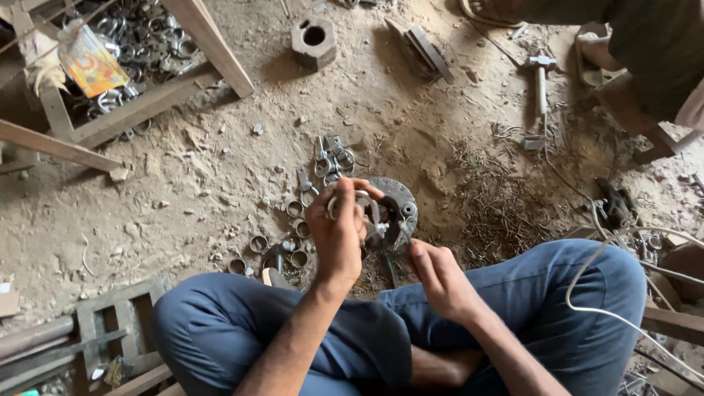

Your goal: The person sits on the ground and assembles metal shackle-like components using a wrench and pliers. They tighten nuts on the shackles and place finished pieces on a nearby pile.

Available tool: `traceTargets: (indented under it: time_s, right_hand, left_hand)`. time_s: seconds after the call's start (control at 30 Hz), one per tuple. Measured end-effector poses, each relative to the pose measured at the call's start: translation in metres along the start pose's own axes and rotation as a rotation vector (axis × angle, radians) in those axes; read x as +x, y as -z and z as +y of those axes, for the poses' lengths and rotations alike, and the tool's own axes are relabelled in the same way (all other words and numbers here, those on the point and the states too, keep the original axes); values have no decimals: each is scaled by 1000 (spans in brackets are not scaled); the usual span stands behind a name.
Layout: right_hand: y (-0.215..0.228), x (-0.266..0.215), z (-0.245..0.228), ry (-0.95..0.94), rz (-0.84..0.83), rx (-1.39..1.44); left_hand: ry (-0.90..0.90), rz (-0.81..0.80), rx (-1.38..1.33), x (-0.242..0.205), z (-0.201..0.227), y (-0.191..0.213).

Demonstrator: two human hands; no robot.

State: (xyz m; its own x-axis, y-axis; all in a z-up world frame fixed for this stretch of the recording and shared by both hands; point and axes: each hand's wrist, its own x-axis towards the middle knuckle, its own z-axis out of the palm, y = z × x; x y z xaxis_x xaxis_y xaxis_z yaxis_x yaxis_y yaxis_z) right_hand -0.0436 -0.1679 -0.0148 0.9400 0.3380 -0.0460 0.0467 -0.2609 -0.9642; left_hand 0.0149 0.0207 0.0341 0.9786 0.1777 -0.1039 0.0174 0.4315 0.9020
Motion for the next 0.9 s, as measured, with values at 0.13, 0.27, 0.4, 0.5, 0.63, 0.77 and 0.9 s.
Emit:
traceTargets:
  time_s: [0.13, 0.27, 0.4, 0.5, 0.63, 0.77, 0.9]
  right_hand:
    - [-7, -7, 13, -381, -101, 537]
    - [-5, -11, 8, -426, -180, 556]
    - [-5, -9, -7, -417, -184, 481]
    - [-14, -8, -16, -757, 95, 647]
    - [-1, -13, -18, 2, 24, -165]
    - [22, -11, -18, 257, -27, -474]
    - [33, -3, -22, 423, 30, -605]
  left_hand:
    - [-495, -128, 351, -12, -6, -2]
    - [-605, -155, 466, -18, -10, -6]
    - [-590, -218, 499, -21, -13, -12]
    - [-717, -282, 558, -27, -13, -16]
    - [-108, -102, 32, -20, -14, -20]
    - [703, -30, -372, -10, -9, -10]
    - [766, -64, -395, -4, -8, -7]
